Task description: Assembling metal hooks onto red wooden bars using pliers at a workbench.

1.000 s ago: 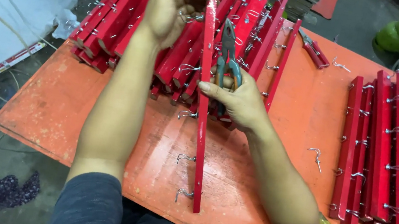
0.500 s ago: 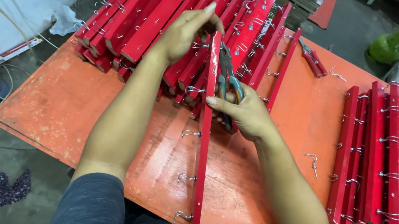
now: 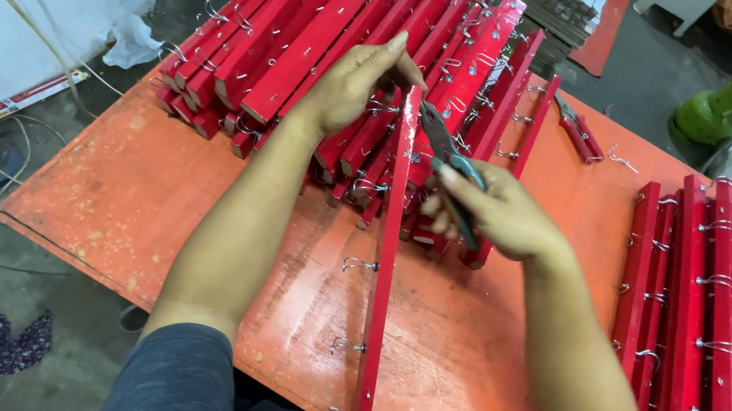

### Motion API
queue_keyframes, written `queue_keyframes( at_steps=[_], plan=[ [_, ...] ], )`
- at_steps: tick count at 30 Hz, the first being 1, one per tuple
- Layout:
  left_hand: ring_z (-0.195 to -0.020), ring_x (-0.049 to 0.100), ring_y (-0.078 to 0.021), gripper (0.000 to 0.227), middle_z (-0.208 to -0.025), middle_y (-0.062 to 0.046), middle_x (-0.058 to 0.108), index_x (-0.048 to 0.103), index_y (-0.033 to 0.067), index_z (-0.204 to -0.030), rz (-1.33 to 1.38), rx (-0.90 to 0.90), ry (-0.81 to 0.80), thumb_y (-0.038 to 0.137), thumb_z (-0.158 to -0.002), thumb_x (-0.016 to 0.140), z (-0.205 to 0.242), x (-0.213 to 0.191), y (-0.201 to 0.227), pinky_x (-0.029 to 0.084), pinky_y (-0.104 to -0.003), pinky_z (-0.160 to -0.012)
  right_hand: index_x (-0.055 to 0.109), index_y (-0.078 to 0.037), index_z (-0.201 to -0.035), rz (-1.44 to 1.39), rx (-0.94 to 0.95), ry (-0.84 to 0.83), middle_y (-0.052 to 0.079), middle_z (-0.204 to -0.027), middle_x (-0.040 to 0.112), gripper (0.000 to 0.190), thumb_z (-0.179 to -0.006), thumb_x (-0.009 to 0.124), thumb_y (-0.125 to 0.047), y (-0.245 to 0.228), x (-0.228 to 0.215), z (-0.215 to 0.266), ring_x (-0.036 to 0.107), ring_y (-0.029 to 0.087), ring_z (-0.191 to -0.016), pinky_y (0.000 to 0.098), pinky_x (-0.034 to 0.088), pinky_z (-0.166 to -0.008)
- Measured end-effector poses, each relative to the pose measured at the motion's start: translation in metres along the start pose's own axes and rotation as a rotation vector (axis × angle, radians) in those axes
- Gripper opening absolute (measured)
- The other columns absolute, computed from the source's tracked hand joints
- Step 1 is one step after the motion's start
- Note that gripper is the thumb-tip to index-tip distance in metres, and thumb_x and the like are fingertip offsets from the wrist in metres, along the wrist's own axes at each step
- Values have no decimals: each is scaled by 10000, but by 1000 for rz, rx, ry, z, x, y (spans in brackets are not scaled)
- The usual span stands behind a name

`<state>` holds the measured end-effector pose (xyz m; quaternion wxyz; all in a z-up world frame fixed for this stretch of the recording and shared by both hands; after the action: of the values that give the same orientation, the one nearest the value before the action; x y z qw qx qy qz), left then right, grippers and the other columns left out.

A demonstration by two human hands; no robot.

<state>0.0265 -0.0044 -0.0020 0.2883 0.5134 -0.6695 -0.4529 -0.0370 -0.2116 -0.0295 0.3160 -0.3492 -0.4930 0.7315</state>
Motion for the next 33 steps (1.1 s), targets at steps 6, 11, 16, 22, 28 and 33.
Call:
queue_keyframes(
  at_steps=[6,11,16,22,28,33],
  plan=[
    [-965,674,-181,557,-967,-74,743,708,101,-889,132,-80,39,444,-1007,285,0,3,-6,484,-336,-939,527,-22,-1021,187,110,-219,234,-940,789,341,-997,452,-354,-17,-34,6,773,309,-704,406,650,-594],
    [-874,628,-149,571,-894,-37,714,708,115,-860,125,-83,60,471,-989,280,1,15,4,459,-324,-873,561,-11,-1117,302,302,-276,240,-1050,803,384,-964,458,-348,-40,-43,15,789,361,-840,453,651,-693],
    [-809,554,-132,488,-839,-15,630,623,147,-818,104,-37,12,431,-1011,277,0,24,12,436,-304,-789,547,-48,-1168,436,356,-346,184,-1128,810,398,-977,409,-369,-50,-47,12,809,311,-979,395,621,-693],
    [-777,538,-133,444,-797,-4,596,613,132,-783,129,18,-58,459,-962,371,-4,31,12,432,-302,-777,499,-93,-1356,463,410,-353,244,-1120,803,454,-978,399,-322,-60,-44,9,797,349,-1003,439,627,-741],
    [-710,503,-148,423,-712,-34,562,604,76,-724,128,155,-57,371,-963,417,-6,30,10,414,-312,-728,476,-53,-1420,437,353,-413,262,-1072,804,501,-978,405,-277,-57,-48,1,802,356,-963,453,661,-745],
    [-595,444,-124,383,-603,-54,511,636,46,-699,245,131,-11,321,-930,503,-8,34,-6,350,-271,-588,509,-3,-1407,415,296,-404,300,-972,793,490,-978,466,-234,-52,-56,-5,800,385,-885,490,661,-679]
  ],
)
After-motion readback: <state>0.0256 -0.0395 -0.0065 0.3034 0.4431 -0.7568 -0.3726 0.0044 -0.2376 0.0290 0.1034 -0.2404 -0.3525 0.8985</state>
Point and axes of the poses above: each hand's wrist, its own z-axis away from the middle knuckle, its own x-axis out of the palm, y = z × x, the point moved 5 cm from there along -z, towards the middle knuckle
